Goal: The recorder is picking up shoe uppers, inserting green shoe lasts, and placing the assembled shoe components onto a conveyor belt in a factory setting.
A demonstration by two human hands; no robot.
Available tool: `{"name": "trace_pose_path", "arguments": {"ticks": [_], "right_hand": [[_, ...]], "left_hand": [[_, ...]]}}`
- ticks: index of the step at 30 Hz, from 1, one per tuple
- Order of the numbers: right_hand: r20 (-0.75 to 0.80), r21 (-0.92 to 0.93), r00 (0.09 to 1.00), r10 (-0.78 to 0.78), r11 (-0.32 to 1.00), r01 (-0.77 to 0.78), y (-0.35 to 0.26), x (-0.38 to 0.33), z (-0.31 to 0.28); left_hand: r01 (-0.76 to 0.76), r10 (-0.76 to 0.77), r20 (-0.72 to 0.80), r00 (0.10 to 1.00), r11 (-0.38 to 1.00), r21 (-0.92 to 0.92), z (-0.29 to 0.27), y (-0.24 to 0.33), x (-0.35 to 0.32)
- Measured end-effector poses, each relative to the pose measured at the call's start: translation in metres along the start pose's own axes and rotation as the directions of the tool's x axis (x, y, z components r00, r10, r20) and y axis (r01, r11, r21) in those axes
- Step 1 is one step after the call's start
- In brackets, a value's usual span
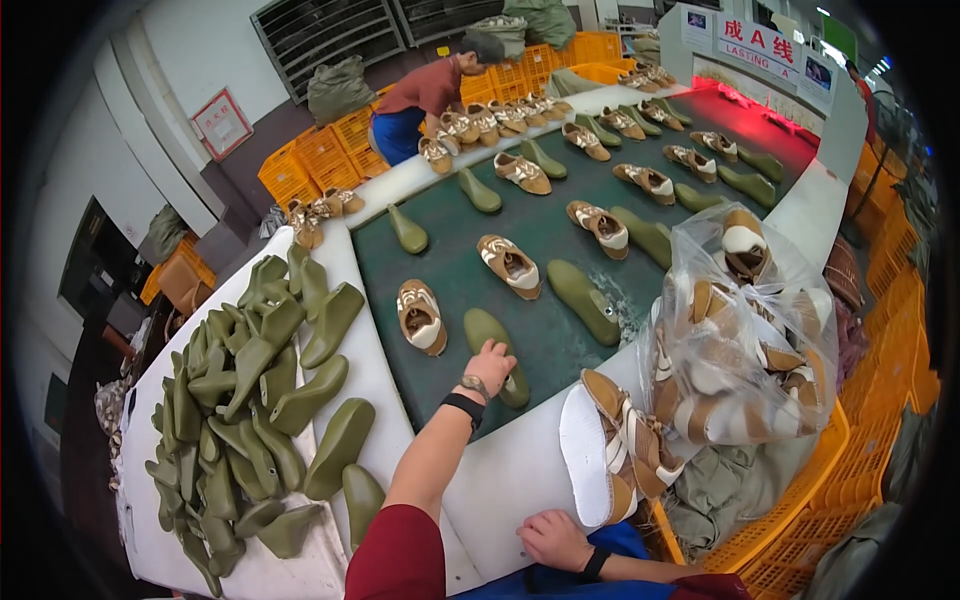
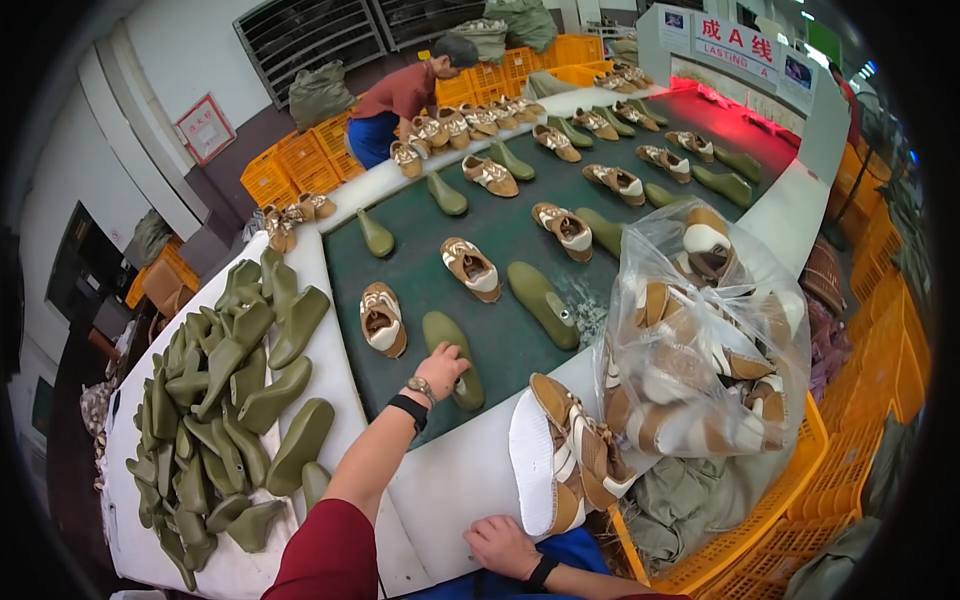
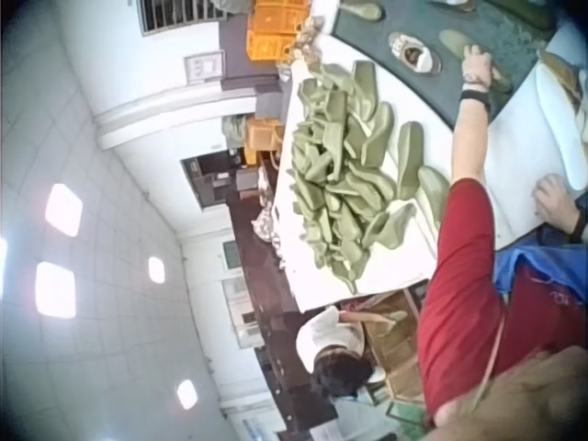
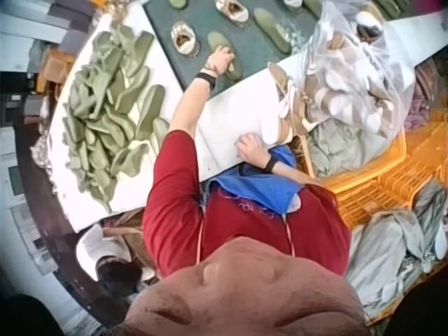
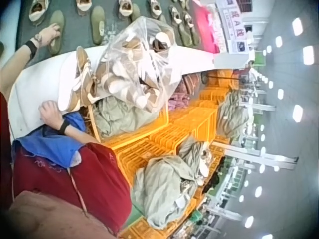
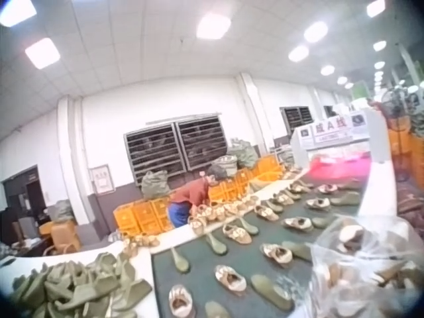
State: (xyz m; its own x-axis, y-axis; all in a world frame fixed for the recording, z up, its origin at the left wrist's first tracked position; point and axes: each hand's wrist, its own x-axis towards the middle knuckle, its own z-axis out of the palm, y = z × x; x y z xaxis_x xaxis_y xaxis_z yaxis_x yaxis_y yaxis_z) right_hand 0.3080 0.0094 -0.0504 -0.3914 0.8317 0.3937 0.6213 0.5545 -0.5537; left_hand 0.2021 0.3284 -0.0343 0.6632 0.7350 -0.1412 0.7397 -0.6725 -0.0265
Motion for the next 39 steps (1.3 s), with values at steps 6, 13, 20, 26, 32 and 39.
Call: {"name": "trace_pose_path", "arguments": {"ticks": [6,13,20,26,32,39], "right_hand": [[0.008,0.053,1.0,0.008,0.999,-0.009,0.004,0.005,-0.003],[0.01,0.033,1.0,0.015,0.999,-0.015,0.006,0.007,-0.005],[0.024,-0.03,0.999,-0.022,0.999,0.023,0.0,0.013,-0.013],[-0.013,-0.042,1.0,0.008,0.999,-0.008,-0.004,0.009,-0.005],[0.032,-0.007,0.999,0.011,1.0,-0.011,-0.002,0.015,-0.016],[-0.033,-0.062,0.999,-0.029,0.998,0.027,-0.001,0.006,-0.007]], "left_hand": [[-0.013,0.012,-0.034,0.999,0.999,-0.038,-0.001,-0.026,-0.003],[0.078,-0.065,-0.236,0.97,0.996,0.047,-0.008,-0.051,-0.008],[0.511,-0.521,-0.211,0.827,0.854,-0.101,0.006,-0.128,-0.009],[0.593,-0.621,-0.032,0.783,0.762,-0.26,0.021,-0.162,0.003],[0.583,-0.614,-0.053,0.788,0.771,-0.255,0.012,-0.151,-0.003],[0.327,-0.352,-0.182,0.918,0.932,-0.156,-0.048,-0.116,-0.036]]}}
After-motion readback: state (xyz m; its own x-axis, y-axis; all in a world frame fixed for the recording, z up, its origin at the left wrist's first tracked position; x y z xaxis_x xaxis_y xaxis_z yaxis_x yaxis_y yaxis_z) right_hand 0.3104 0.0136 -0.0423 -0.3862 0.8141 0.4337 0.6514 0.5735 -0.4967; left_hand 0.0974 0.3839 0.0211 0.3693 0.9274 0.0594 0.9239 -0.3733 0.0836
